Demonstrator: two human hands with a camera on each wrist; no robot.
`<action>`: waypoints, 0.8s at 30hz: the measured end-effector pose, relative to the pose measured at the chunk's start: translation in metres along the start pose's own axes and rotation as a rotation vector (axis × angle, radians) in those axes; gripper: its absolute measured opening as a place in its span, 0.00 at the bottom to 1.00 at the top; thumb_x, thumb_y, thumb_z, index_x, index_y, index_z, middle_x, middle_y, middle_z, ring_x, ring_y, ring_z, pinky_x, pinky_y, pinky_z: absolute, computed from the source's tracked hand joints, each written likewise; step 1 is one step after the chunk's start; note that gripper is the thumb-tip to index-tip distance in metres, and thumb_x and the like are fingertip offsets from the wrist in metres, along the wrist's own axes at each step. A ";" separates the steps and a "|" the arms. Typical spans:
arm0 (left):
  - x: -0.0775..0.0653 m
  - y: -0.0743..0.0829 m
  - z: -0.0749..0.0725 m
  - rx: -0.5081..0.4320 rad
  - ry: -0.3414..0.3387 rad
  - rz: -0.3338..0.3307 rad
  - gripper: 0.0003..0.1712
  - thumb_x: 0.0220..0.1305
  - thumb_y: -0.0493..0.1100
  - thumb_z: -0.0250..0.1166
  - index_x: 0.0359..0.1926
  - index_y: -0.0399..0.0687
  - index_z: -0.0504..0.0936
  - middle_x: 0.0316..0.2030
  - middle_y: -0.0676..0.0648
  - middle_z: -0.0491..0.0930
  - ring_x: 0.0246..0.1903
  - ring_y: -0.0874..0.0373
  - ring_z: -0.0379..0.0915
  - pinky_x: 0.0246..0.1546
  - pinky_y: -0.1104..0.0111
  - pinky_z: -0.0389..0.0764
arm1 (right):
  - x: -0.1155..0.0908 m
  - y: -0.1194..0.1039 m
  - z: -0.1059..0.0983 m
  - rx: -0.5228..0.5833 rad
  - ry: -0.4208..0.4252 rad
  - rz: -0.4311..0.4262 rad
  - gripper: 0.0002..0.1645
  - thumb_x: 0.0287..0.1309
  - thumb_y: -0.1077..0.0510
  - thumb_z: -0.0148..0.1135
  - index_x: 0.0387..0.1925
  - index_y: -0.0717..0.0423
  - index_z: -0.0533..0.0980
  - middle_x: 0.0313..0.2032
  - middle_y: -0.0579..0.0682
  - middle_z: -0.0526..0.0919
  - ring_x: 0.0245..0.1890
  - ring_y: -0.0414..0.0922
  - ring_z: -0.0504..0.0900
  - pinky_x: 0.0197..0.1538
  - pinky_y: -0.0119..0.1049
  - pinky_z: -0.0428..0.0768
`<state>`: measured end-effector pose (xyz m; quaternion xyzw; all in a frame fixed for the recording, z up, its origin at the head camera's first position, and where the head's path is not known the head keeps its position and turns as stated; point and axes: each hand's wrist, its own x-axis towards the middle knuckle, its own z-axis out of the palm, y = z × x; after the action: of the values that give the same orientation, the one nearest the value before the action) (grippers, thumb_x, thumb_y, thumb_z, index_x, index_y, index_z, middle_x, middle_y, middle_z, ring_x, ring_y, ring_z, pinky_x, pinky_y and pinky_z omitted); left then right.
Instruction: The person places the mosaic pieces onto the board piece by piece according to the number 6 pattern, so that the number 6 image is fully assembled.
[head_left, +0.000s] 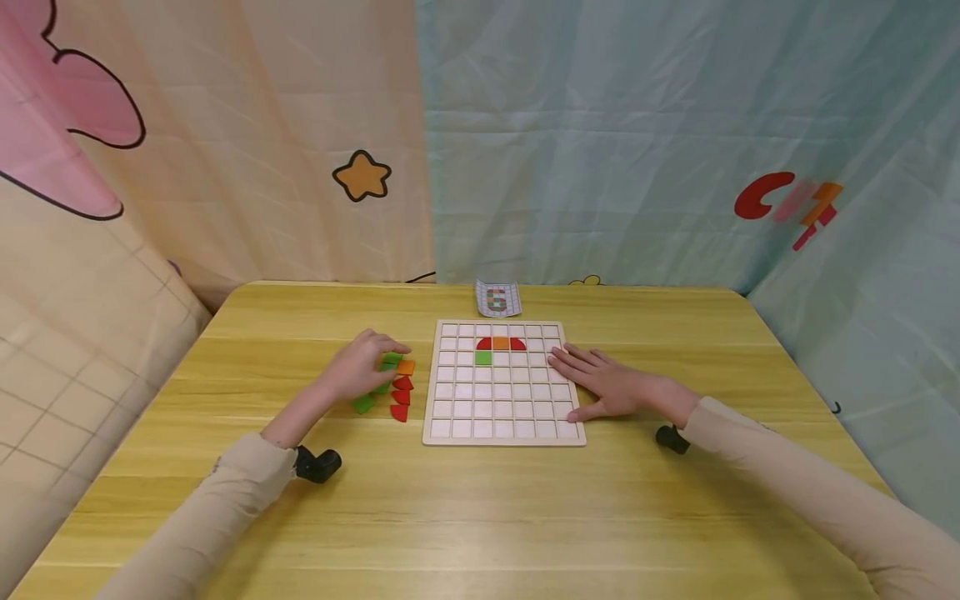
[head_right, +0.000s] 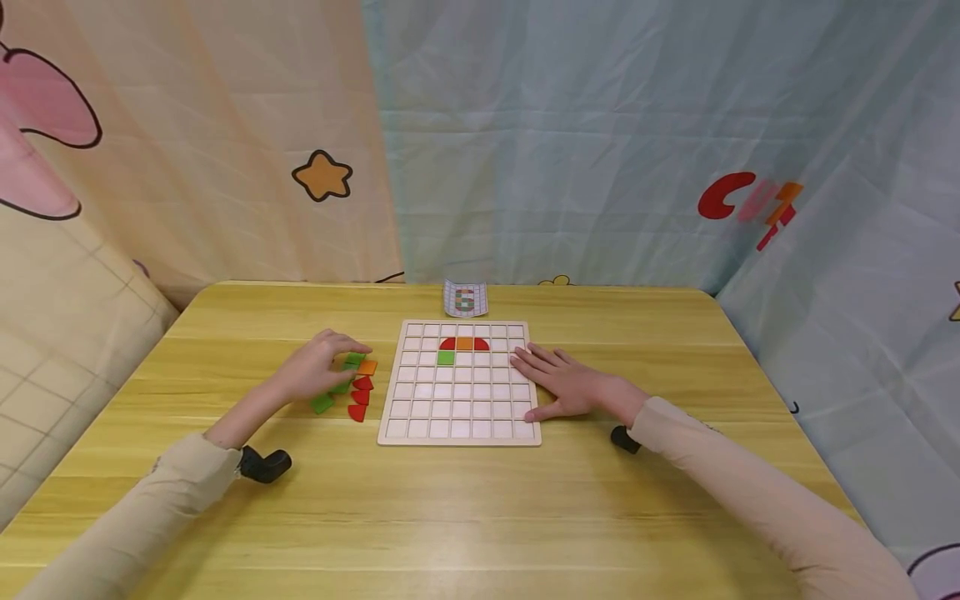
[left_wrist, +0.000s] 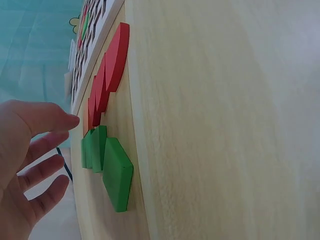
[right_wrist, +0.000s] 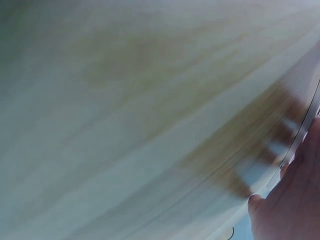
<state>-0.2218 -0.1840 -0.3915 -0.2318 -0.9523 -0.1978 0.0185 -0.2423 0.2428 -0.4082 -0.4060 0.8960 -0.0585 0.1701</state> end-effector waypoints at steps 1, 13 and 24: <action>0.001 0.000 0.001 0.005 -0.008 0.005 0.20 0.57 0.38 0.67 0.53 0.43 0.82 0.51 0.41 0.82 0.47 0.49 0.70 0.43 0.56 0.77 | 0.000 0.000 0.000 -0.001 0.002 -0.001 0.58 0.59 0.29 0.52 0.76 0.53 0.39 0.77 0.54 0.38 0.76 0.59 0.35 0.70 0.64 0.41; 0.007 -0.003 0.006 -0.001 -0.081 -0.025 0.22 0.57 0.36 0.66 0.55 0.42 0.81 0.51 0.43 0.82 0.48 0.49 0.70 0.46 0.55 0.77 | 0.001 -0.001 0.002 0.015 0.005 -0.007 0.57 0.59 0.30 0.53 0.76 0.52 0.39 0.77 0.54 0.38 0.76 0.58 0.36 0.70 0.64 0.42; 0.012 -0.004 0.008 -0.001 -0.092 -0.030 0.21 0.58 0.37 0.66 0.54 0.42 0.81 0.51 0.42 0.82 0.47 0.49 0.70 0.45 0.56 0.76 | 0.002 0.000 0.002 -0.001 -0.008 0.010 0.58 0.59 0.28 0.51 0.76 0.51 0.38 0.77 0.53 0.36 0.76 0.57 0.34 0.71 0.63 0.42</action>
<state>-0.2334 -0.1788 -0.3985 -0.2262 -0.9555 -0.1874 -0.0284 -0.2429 0.2417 -0.4105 -0.4017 0.8974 -0.0558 0.1737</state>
